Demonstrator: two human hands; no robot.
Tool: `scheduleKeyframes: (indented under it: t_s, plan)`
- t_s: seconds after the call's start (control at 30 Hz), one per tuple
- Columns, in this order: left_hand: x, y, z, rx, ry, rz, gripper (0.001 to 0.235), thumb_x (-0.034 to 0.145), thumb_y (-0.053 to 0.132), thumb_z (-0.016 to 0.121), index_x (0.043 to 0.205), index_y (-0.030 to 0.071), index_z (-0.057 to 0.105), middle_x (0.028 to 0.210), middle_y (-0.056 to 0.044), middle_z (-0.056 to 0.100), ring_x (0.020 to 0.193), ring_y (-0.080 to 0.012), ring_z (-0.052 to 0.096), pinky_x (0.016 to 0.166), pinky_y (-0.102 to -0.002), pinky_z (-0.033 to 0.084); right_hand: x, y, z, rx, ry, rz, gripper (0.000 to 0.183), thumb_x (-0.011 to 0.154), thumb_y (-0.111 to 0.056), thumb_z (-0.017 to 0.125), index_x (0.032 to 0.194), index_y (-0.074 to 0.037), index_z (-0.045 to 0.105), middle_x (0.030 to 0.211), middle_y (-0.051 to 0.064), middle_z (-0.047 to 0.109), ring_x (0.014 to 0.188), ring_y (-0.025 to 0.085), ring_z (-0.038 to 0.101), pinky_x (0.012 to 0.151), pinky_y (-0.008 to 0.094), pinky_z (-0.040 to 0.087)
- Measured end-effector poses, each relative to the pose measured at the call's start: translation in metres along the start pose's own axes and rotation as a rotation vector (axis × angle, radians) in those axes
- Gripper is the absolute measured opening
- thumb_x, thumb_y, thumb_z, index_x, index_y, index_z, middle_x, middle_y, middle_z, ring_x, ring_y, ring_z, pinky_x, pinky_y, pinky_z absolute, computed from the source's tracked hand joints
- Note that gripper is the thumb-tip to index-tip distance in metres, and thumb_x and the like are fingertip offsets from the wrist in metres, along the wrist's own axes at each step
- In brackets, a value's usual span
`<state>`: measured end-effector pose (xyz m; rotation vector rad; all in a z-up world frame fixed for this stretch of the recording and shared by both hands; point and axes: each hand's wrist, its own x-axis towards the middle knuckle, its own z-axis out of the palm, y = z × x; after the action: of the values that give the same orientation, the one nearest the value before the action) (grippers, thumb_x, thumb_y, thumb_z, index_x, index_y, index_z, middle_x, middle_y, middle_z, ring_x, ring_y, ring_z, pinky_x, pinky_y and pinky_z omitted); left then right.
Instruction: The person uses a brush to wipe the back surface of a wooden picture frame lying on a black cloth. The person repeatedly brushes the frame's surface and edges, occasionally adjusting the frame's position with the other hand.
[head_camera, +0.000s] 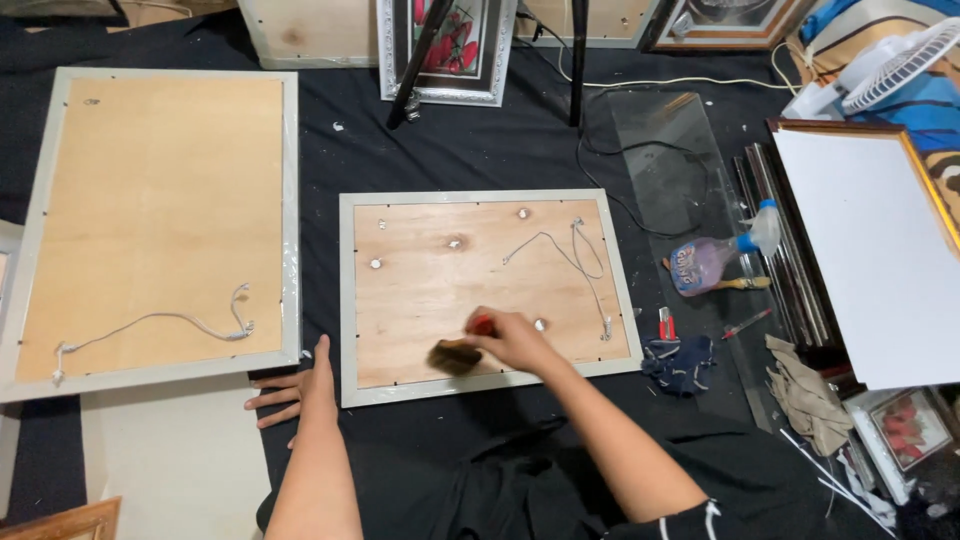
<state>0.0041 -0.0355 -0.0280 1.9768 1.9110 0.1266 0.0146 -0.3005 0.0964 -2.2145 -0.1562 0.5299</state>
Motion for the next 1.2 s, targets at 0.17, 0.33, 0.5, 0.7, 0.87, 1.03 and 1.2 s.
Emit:
scheduleKeyframes:
  t_s: [0.17, 0.33, 0.5, 0.7, 0.87, 1.03, 1.2]
  plan:
    - [-0.036, 0.021, -0.057, 0.003, 0.039, 0.030, 0.065, 0.125, 0.043, 0.046, 0.170, 0.017, 0.007, 0.174, -0.017, 0.000, 0.151, -0.0492, -0.009, 0.121, -0.075, 0.000, -0.047, 0.128, -0.128, -0.076, 0.344, 0.290, 0.026, 0.087, -0.030, 0.081, 0.110, -0.018, 0.077, 0.099, 0.014, 0.079, 0.096, 0.033, 0.076, 0.091, 0.046, 0.057]
    - [-0.039, 0.020, -0.054, 0.029, 0.093, 0.027, 0.060, 0.126, 0.032, 0.047, 0.169, 0.018, 0.008, 0.173, -0.017, 0.002, 0.152, -0.0492, -0.005, 0.124, -0.070, 0.009, -0.062, 0.191, -0.165, -0.386, 0.772, 0.575, 0.019, 0.092, -0.049, 0.072, 0.107, -0.038, 0.072, 0.093, 0.002, 0.078, 0.096, 0.033, 0.074, 0.088, 0.046, 0.058]
    - [-0.003, 0.001, -0.019, -0.083, -0.175, -0.004, 0.128, 0.090, 0.070, 0.072, 0.169, 0.018, -0.013, 0.170, -0.017, -0.021, 0.148, -0.0497, -0.027, 0.122, -0.079, 0.002, -0.015, 0.132, -0.087, -0.510, 0.667, 0.366, 0.017, 0.092, -0.041, 0.067, 0.098, -0.024, 0.067, 0.088, 0.006, 0.078, 0.088, 0.037, 0.076, 0.083, 0.049, 0.060]
    - [0.027, -0.011, 0.011, -0.072, -0.328, -0.036, 0.147, 0.068, 0.080, 0.073, 0.163, 0.021, -0.023, 0.165, -0.015, -0.032, 0.142, -0.0518, -0.037, 0.113, -0.084, -0.010, 0.045, -0.001, 0.044, -0.258, 0.459, 0.033, 0.014, 0.089, -0.027, 0.061, 0.095, -0.014, 0.060, 0.083, 0.018, 0.072, 0.088, 0.044, 0.073, 0.076, 0.056, 0.058]
    - [0.024, -0.012, 0.017, -0.048, -0.221, -0.033, 0.131, 0.079, 0.088, 0.055, 0.166, 0.021, -0.016, 0.170, -0.014, -0.022, 0.148, -0.0493, -0.030, 0.107, -0.087, -0.009, 0.076, -0.078, 0.119, 0.056, 0.298, -0.016, 0.017, 0.087, -0.034, 0.068, 0.092, -0.019, 0.062, 0.072, 0.005, 0.072, 0.081, 0.030, 0.075, 0.075, 0.043, 0.059]
    - [0.024, -0.014, 0.055, -0.040, 0.077, 0.030, 0.109, 0.092, 0.086, 0.029, 0.168, 0.014, 0.000, 0.174, -0.020, -0.006, 0.153, -0.0528, -0.015, 0.100, -0.092, -0.012, 0.086, -0.081, 0.112, 0.343, 0.282, 0.120, 0.016, 0.088, -0.036, 0.069, 0.095, -0.023, 0.066, 0.067, 0.002, 0.075, 0.077, 0.020, 0.076, 0.076, 0.034, 0.057]
    - [0.030, -0.025, 0.067, -0.025, 0.160, 0.081, 0.092, 0.100, 0.070, 0.033, 0.167, 0.010, 0.011, 0.172, -0.025, 0.004, 0.152, -0.0572, -0.002, 0.095, -0.097, -0.006, 0.077, -0.040, 0.084, -0.011, 0.329, 0.123, 0.023, 0.089, -0.033, 0.069, 0.091, -0.011, 0.064, 0.075, 0.019, 0.072, 0.085, 0.043, 0.074, 0.076, 0.052, 0.056]
